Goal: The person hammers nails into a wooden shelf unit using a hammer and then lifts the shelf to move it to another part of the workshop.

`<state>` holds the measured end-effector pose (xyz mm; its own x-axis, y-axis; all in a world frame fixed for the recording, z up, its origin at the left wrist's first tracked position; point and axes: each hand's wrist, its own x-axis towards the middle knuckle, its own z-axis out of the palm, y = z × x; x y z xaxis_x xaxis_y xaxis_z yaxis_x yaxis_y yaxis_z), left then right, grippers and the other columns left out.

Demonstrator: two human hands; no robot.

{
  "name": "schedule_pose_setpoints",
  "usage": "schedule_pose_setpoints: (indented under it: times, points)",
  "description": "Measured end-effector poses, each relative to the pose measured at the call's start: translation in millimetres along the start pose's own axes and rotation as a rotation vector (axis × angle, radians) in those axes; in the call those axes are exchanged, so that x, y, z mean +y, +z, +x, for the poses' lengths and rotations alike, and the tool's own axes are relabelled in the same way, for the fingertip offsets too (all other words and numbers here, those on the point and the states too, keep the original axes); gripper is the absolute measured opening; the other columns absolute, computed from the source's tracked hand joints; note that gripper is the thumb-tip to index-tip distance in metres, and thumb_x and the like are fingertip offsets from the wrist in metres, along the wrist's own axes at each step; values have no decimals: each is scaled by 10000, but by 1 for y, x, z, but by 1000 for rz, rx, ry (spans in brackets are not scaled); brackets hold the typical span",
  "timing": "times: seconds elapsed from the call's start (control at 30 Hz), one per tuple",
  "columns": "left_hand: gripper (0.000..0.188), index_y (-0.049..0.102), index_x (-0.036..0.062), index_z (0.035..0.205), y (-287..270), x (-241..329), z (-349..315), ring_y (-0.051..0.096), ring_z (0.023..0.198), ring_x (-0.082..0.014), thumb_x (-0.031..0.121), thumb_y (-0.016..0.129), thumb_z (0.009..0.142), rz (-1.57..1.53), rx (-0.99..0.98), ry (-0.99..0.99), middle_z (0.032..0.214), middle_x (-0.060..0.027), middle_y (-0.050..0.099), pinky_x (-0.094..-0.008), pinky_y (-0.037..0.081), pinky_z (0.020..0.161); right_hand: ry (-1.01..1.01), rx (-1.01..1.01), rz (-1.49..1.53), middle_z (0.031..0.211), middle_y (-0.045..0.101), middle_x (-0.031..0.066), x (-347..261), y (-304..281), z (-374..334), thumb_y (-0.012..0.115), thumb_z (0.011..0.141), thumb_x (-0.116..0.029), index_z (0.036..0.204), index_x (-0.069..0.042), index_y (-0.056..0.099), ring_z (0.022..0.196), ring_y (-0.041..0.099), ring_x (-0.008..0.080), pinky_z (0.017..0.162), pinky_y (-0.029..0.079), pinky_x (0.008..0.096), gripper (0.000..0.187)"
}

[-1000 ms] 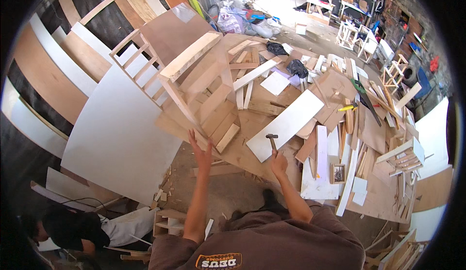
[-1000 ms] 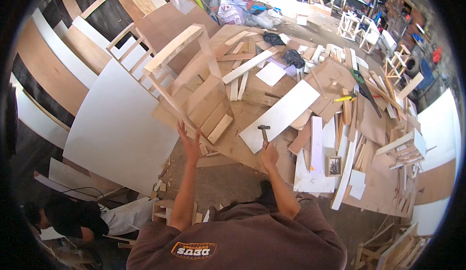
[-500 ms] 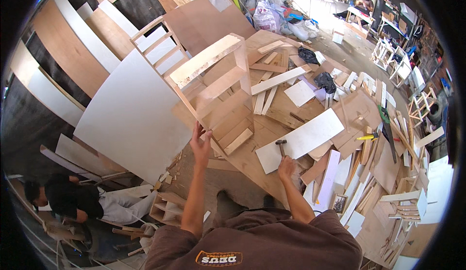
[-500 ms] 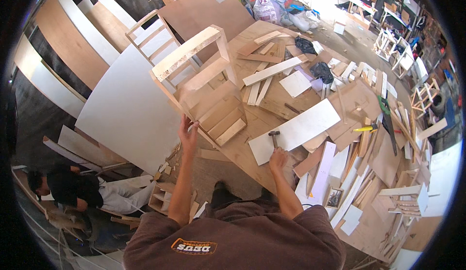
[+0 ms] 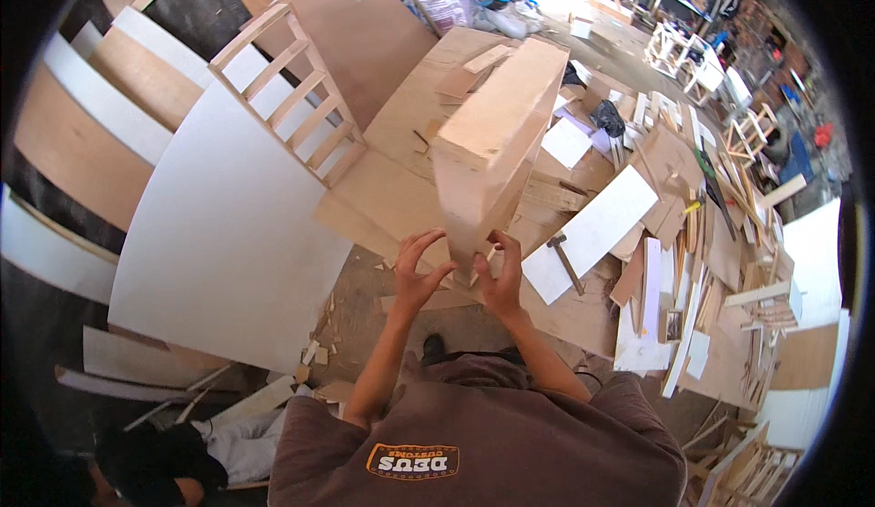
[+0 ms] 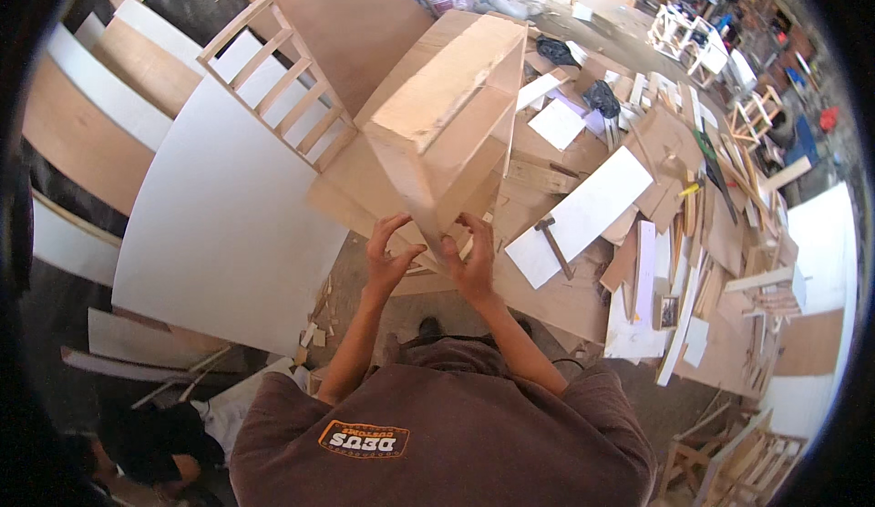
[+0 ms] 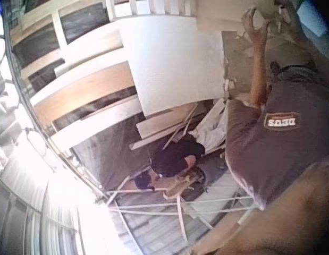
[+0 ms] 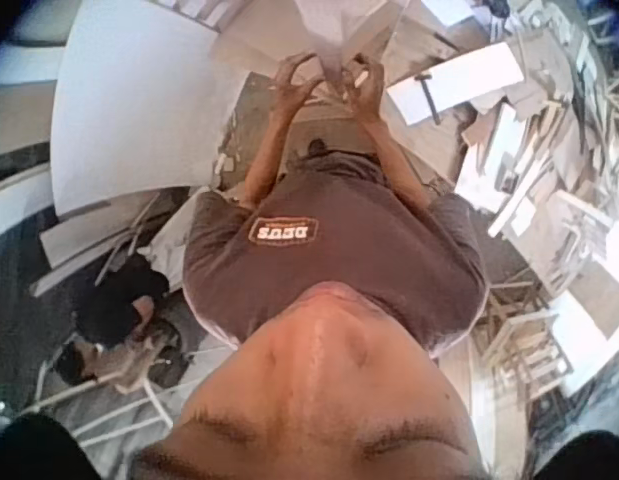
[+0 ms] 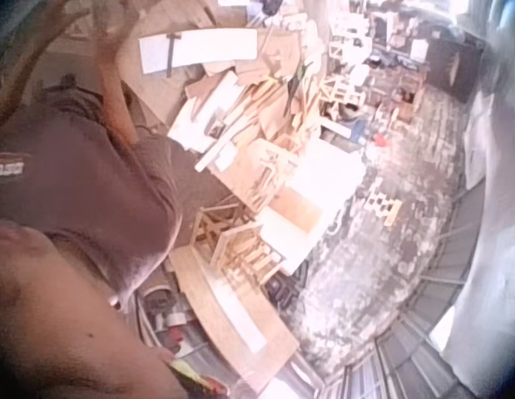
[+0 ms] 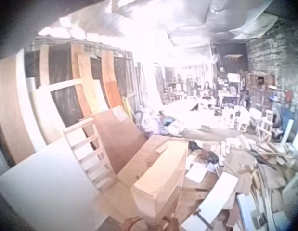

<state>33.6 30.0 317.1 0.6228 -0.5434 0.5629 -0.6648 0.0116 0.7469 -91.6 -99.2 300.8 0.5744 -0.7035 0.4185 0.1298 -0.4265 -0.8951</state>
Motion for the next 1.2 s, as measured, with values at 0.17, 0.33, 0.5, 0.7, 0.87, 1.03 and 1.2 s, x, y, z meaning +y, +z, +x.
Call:
schedule_pose_setpoints:
  times: [0.17,0.33,0.5,0.7,0.87,1.03,1.2]
  points:
    - [334,645,44,1180,-44,-46,7,589,1146,-279,121,717,863,-13,-31,-30,1192,-101,670,-391,431,980,-98,240,0,1188,507,165,-1,30,-25,633,863,-230,1295,34,424,1094,500,269,958,401,417,548]
    - [263,642,48,1196,-80,-83,22,576,1156,-277,158,605,960,48,119,-151,1175,-104,670,-394,373,1033,-341,437,-234,1233,445,190,-17,50,-8,658,841,-266,1319,23,354,1142,451,307,1005,353,449,635]
    - [371,549,15,1301,-142,-129,60,493,1248,-289,182,596,973,207,372,-168,1295,-137,584,-404,310,1094,-442,639,-530,1313,338,235,-37,82,13,722,825,-296,1382,2,220,1213,384,360,1027,325,493,807]
    - [664,295,9,1474,-217,-188,142,338,1388,-298,207,646,946,274,445,-60,1528,-160,318,-454,267,1144,-454,836,-864,1465,177,285,-34,117,36,784,811,-149,1490,-54,49,1333,277,411,1072,257,596,1005]
    - [845,156,34,1526,-255,-222,216,263,1434,-336,196,699,899,296,448,212,1588,-170,166,-511,275,1149,-291,1008,-1050,1334,312,228,-16,106,39,663,903,-20,1514,-70,50,1089,473,296,900,442,469,867]
    - [813,109,-8,1523,-269,-245,273,251,1419,-405,175,632,928,26,287,185,1567,-229,165,-533,315,1118,-282,1092,-1008,1243,423,300,-17,111,38,652,928,-129,1496,-5,187,1088,466,423,891,373,560,745]
    - [671,192,-84,1480,-245,-304,308,302,1366,-459,112,576,966,233,520,350,1476,-332,242,-557,308,1097,-358,1040,-1306,1139,442,182,-38,112,56,618,950,-118,1540,-40,118,923,483,254,767,440,430,777]
